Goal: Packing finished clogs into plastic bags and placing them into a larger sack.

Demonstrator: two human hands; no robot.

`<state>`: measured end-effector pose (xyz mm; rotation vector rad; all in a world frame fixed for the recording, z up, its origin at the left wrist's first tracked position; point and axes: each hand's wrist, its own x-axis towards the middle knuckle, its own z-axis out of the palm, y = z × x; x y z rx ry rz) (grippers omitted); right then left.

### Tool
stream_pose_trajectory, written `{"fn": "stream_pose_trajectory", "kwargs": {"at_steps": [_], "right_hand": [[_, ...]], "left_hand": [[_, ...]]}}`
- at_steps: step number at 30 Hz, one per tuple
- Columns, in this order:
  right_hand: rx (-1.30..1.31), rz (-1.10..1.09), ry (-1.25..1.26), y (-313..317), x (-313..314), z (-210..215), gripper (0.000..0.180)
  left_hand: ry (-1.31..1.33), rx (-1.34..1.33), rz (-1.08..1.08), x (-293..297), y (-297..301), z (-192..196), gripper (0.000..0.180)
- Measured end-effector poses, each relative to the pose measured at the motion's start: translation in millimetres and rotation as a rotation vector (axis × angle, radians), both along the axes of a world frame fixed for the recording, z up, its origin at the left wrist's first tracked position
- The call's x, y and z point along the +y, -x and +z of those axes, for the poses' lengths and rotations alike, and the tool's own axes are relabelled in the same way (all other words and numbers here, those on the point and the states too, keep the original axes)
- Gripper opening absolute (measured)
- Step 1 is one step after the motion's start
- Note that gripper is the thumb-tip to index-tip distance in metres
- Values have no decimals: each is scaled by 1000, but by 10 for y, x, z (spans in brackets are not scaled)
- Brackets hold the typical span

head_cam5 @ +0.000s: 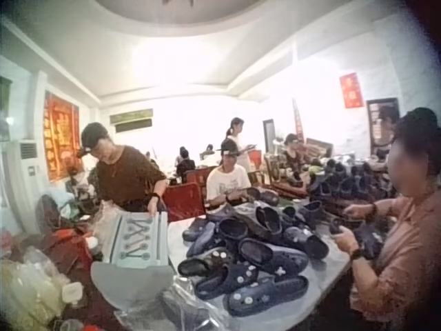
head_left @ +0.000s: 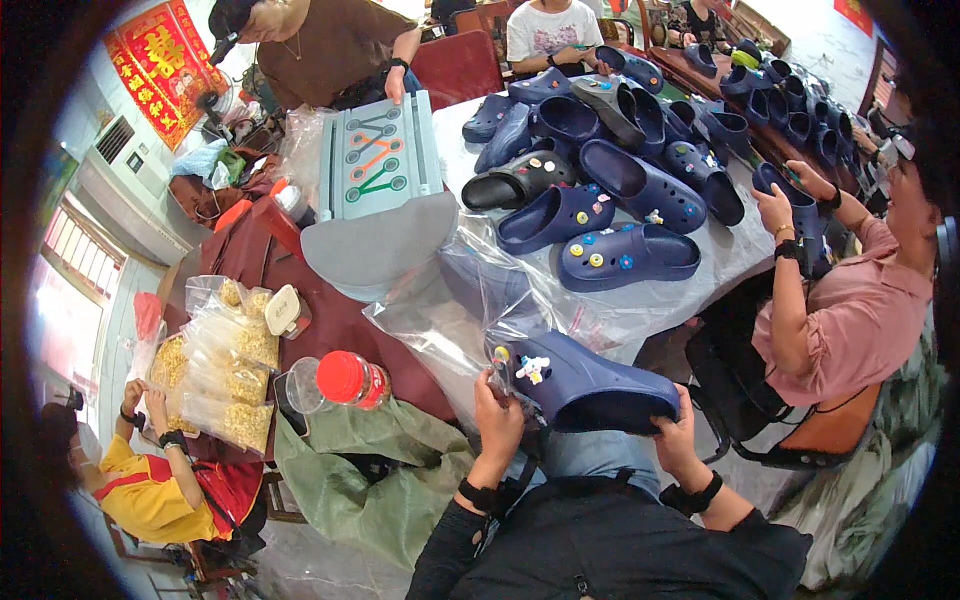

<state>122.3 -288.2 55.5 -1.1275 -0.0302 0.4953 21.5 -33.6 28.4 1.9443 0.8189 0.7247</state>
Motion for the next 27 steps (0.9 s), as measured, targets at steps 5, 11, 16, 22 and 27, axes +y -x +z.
{"fn": "stream_pose_trajectory", "kwargs": {"at_steps": [5,11,16,22,27], "right_hand": [[-248,-25,178,9,-67,18,51],[-375,-41,185,-49,-150,139,50],[-344,-162,276,-61,-124,258,51],[-406,-12,368,-10,-145,62,51],[-353,24,253,-32,45,-13,49]], "left_hand": [[104,6,-7,-11,3,17,50],[-144,-134,-36,-59,-10,45,51],[-129,-33,-127,-180,-42,221,49],[-84,-132,-68,-166,-58,171,42],[-189,-72,-109,-173,-29,276,50]]}}
